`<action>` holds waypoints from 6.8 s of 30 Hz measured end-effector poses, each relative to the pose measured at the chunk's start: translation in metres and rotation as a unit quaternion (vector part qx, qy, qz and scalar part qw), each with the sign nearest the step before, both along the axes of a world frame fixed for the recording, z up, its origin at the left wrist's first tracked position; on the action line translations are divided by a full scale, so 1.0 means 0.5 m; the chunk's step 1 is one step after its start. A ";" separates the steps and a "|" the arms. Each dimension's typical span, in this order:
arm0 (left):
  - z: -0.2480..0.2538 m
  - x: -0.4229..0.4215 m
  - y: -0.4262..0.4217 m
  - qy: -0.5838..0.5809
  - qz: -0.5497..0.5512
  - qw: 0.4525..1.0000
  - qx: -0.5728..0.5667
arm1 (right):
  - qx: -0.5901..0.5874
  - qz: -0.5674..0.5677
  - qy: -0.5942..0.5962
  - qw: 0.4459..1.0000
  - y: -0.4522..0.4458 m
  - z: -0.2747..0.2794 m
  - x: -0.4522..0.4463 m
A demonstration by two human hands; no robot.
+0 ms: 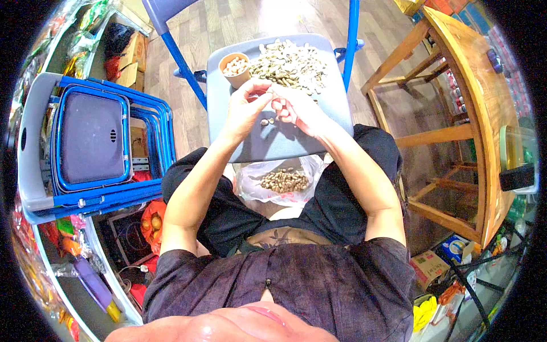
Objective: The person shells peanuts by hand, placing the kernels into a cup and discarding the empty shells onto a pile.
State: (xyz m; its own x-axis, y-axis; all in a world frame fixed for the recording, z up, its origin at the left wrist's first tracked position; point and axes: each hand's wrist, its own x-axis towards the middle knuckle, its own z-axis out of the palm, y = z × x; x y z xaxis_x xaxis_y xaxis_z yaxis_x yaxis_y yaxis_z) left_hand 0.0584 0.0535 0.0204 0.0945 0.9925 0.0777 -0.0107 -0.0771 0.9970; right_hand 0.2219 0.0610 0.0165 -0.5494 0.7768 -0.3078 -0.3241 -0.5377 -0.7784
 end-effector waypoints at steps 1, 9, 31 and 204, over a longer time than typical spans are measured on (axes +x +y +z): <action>0.003 0.002 -0.002 -0.014 0.003 1.000 0.000 | -0.001 -0.001 0.000 1.000 -0.002 0.001 0.001; 0.008 -0.006 0.000 0.045 -0.032 0.998 0.026 | -0.017 0.001 0.016 1.000 -0.006 0.002 0.003; -0.030 0.014 -0.001 -0.062 -0.052 0.997 -0.013 | -0.036 0.049 0.023 0.998 -0.009 -0.032 0.005; 0.041 -0.022 -0.010 0.003 -0.090 0.996 0.029 | 0.069 -0.038 -0.001 0.997 -0.028 0.056 0.019</action>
